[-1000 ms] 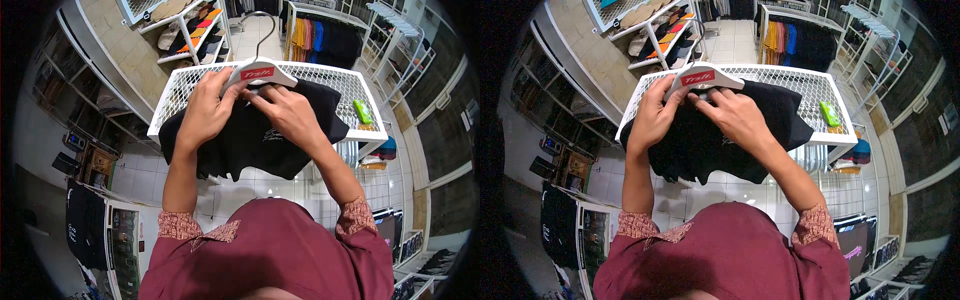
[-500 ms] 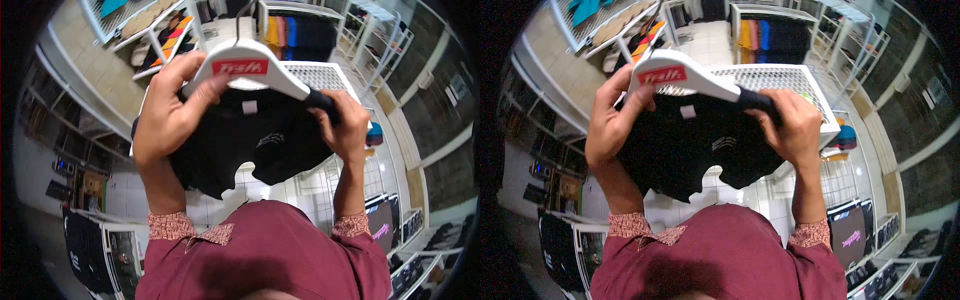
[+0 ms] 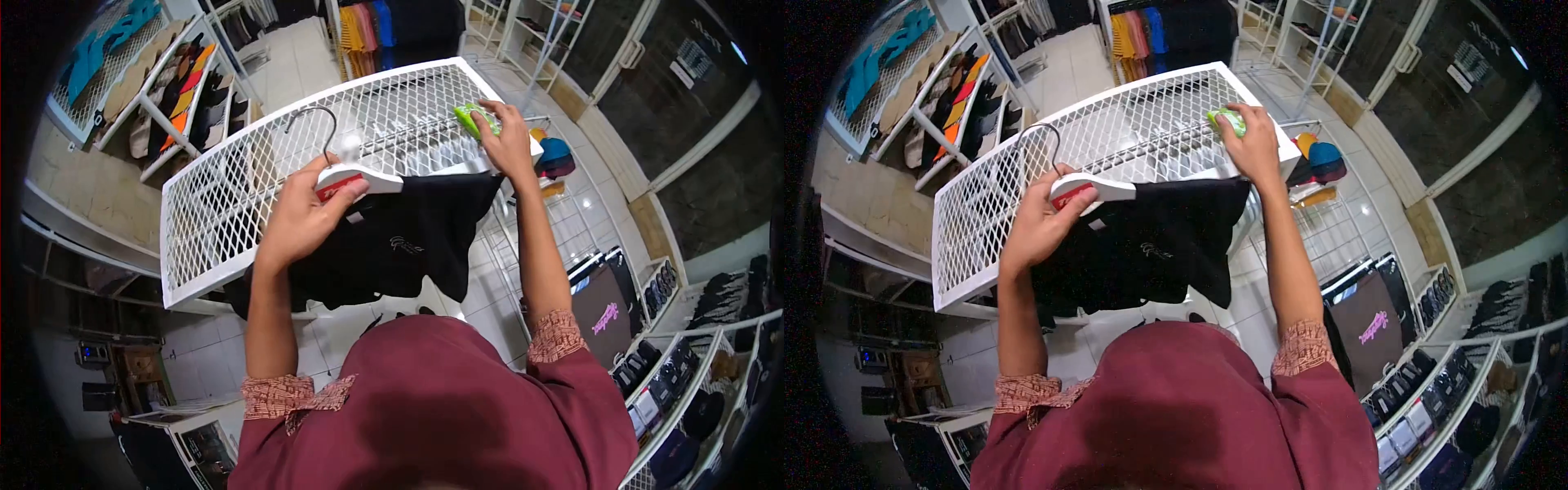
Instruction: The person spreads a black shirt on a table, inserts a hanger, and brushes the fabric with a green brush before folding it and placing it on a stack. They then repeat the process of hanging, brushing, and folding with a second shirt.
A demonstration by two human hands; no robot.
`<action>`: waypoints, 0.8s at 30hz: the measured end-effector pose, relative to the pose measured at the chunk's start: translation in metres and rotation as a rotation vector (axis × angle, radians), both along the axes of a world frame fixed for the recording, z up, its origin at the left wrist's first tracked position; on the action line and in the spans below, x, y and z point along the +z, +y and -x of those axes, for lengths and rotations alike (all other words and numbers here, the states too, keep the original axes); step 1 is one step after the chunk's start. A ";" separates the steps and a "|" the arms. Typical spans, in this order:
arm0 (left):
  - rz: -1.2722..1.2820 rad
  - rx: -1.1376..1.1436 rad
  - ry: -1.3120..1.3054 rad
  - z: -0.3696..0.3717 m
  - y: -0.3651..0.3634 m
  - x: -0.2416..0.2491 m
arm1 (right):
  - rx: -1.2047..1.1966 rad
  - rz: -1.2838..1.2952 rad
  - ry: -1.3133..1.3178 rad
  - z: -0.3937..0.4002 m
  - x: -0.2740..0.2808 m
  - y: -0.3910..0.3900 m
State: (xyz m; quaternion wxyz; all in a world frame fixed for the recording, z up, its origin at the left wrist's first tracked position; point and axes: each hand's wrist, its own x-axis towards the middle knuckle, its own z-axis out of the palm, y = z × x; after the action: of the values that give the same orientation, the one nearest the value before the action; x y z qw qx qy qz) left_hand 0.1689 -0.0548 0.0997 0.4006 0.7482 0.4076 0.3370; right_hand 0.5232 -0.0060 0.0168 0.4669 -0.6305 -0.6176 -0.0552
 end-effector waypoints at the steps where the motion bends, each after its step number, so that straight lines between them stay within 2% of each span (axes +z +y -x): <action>1: -0.016 0.019 0.010 0.000 -0.001 0.000 | -0.054 0.041 -0.109 -0.005 -0.007 0.009; 2: -0.031 0.039 0.019 0.001 -0.005 0.000 | -0.043 0.039 -0.100 -0.007 -0.017 0.015; 4: -0.068 0.089 -0.015 0.006 -0.010 0.002 | -0.178 0.132 -0.334 -0.009 -0.034 0.030; 6: -0.026 0.131 0.037 0.018 -0.014 0.002 | -0.110 0.274 -0.331 -0.016 -0.038 0.041; 8: -0.017 0.189 -0.009 0.037 -0.022 -0.003 | -0.137 0.280 -0.316 -0.014 -0.039 0.044; 10: -0.017 0.266 -0.107 0.059 -0.034 -0.009 | -0.143 0.000 -0.259 -0.002 -0.041 0.047; 12: 0.143 0.422 -0.084 0.078 -0.048 -0.002 | -0.094 0.018 -0.350 0.027 -0.052 0.050; 14: 0.030 0.471 -0.057 0.090 -0.053 -0.012 | -0.117 0.027 -0.507 0.047 -0.062 0.044; 16: 0.063 0.483 -0.018 0.095 -0.062 -0.016 | -0.078 0.015 -0.408 0.052 -0.073 0.046; 18: 0.106 0.503 -0.088 0.092 -0.069 -0.015 | -0.023 0.070 -0.332 0.052 -0.070 0.049; 22: 0.103 0.515 -0.014 0.094 -0.070 -0.011 | -0.033 0.183 -0.357 0.051 -0.055 0.047; 24: 0.052 0.486 -0.084 0.095 -0.066 -0.017 | 0.030 0.208 -0.389 0.046 -0.052 0.049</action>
State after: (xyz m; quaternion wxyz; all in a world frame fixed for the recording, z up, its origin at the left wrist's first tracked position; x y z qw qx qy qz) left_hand 0.0737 -0.1205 0.0824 0.3434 0.6028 0.5672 0.4438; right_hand 0.4767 0.0434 -0.0352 0.2721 -0.6436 -0.7077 -0.1050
